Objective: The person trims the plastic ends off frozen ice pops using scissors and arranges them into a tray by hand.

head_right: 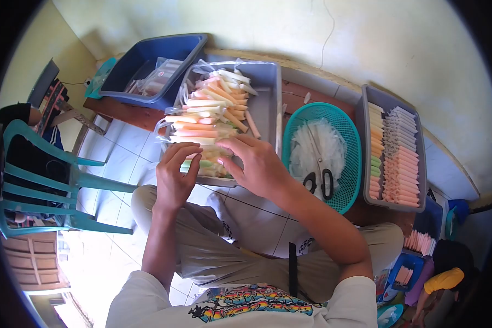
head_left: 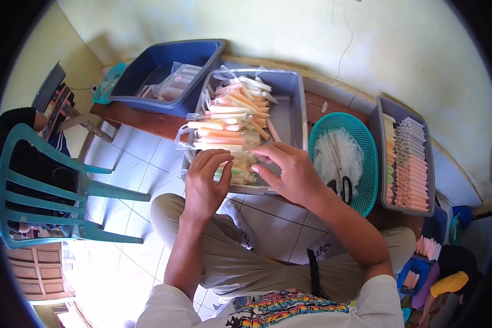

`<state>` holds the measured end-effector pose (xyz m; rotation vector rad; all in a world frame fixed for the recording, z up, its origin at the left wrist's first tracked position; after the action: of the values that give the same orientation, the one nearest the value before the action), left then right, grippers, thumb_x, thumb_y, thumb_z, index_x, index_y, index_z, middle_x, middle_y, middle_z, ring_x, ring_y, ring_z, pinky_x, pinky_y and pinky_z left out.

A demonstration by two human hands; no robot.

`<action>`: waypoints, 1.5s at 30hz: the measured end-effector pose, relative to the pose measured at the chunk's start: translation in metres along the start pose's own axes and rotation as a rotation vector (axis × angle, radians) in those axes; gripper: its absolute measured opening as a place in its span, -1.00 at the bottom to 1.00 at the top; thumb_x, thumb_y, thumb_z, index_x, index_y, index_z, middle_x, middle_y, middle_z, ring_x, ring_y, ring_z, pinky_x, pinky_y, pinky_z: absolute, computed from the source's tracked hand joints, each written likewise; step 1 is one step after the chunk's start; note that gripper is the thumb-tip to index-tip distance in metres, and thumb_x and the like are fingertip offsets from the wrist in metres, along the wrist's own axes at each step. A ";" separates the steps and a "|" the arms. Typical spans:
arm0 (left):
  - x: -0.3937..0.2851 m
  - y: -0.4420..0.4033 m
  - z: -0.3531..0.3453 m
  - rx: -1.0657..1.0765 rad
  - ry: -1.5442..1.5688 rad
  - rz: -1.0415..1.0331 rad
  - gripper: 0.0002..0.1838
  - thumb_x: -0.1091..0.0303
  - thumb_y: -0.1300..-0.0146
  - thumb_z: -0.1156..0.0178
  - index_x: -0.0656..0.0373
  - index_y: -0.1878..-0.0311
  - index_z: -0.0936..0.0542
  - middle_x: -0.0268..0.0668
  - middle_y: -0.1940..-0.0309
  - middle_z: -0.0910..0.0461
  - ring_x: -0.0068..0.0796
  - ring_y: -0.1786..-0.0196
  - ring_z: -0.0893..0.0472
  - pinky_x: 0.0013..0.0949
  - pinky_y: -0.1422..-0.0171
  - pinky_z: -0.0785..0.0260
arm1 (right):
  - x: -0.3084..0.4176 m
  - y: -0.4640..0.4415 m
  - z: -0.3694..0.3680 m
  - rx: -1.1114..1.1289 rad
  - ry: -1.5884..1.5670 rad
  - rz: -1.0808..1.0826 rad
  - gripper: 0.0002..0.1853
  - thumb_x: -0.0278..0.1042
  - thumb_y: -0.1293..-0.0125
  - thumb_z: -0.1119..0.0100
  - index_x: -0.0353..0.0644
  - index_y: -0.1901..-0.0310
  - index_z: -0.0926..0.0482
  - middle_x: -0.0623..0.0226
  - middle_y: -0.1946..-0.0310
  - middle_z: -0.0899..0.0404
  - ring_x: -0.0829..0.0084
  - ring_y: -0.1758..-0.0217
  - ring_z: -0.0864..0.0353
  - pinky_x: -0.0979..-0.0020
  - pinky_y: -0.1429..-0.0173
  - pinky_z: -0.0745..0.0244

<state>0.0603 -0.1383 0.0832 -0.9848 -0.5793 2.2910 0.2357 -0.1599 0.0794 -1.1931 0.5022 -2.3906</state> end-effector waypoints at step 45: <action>-0.115 -0.064 -0.152 0.356 0.876 -0.034 -0.53 0.65 -0.27 -0.53 0.25 -0.24 -0.68 -0.25 -0.08 -0.77 -0.40 -0.18 -0.76 -0.28 -0.33 -0.63 | -0.050 0.101 0.159 -0.081 -0.023 -0.372 -0.72 -0.41 -0.43 -0.44 -0.29 -0.11 -0.76 0.06 0.12 -0.83 0.23 0.16 -0.87 0.26 0.01 -0.74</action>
<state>0.2612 -0.1416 0.0826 -1.5940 0.1720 1.6023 0.4130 -0.2404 0.0867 -1.4561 0.4005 -2.6815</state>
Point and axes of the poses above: each hand's wrist, its own y-axis away from the middle knuckle, its own z-axis out of the back of the hand, x = y × z, the point moved 10 cm from there along -y, towards the middle knuckle
